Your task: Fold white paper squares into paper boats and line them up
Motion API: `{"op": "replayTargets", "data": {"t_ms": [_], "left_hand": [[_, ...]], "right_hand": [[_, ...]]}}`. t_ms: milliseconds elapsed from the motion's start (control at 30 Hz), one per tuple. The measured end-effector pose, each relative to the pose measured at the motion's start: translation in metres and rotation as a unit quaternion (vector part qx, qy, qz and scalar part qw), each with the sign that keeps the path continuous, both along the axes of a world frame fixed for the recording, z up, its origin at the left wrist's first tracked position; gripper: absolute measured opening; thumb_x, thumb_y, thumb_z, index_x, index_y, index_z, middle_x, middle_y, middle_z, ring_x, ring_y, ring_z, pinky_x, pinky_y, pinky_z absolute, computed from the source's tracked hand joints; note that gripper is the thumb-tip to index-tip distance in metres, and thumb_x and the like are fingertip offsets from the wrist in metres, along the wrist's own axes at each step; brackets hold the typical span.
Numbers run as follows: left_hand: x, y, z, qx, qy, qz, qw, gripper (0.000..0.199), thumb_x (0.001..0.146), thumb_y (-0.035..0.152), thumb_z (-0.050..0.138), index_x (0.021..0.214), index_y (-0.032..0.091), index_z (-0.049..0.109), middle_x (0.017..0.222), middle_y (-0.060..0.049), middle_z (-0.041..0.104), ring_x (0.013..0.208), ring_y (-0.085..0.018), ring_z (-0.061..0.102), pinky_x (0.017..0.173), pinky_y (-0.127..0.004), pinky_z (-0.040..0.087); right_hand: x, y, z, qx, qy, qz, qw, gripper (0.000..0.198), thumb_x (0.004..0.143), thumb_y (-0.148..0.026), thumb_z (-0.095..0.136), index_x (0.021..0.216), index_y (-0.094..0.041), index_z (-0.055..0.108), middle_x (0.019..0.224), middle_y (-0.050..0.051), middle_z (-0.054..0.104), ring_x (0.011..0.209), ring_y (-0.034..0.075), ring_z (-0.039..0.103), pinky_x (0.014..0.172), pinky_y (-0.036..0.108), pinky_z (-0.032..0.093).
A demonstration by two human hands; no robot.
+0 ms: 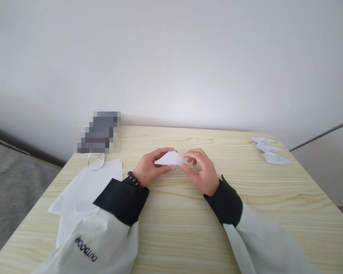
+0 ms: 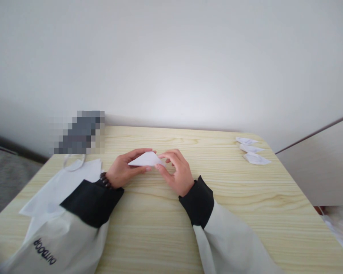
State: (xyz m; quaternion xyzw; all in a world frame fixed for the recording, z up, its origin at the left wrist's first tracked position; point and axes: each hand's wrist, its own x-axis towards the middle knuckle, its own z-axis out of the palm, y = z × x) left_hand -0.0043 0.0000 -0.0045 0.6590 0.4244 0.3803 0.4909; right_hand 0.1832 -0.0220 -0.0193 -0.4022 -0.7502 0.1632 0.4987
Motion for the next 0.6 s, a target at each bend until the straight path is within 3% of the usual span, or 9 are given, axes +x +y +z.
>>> {"op": "replayTargets", "data": {"t_ms": [367, 600], "left_hand": [[0.0007, -0.0013, 0.0007, -0.022, 0.007, 0.002, 1.0, 0.055, 0.062, 0.034, 0.075, 0.111, 0.016, 0.059, 0.114, -0.007, 0.064, 0.105, -0.023, 0.059, 0.084, -0.032, 0.053], [0.0011, -0.0013, 0.0014, 0.007, 0.025, -0.004, 1.0, 0.051, 0.065, 0.031, 0.073, 0.11, 0.014, 0.057, 0.114, -0.008, 0.064, 0.105, -0.022, 0.059, 0.084, -0.031, 0.053]], "right_hand": [[0.0009, 0.0017, -0.0024, 0.005, -0.009, -0.003, 1.0, 0.016, 0.079, -0.022, 0.063, 0.094, -0.02, 0.058, 0.088, 0.003, 0.056, 0.068, 0.011, 0.05, 0.067, 0.028, 0.047], [-0.0004, -0.0002, -0.0018, 0.008, -0.008, -0.012, 1.0, 0.009, 0.082, -0.02, 0.058, 0.091, -0.02, 0.058, 0.086, 0.003, 0.058, 0.068, 0.011, 0.054, 0.066, 0.027, 0.047]]}}
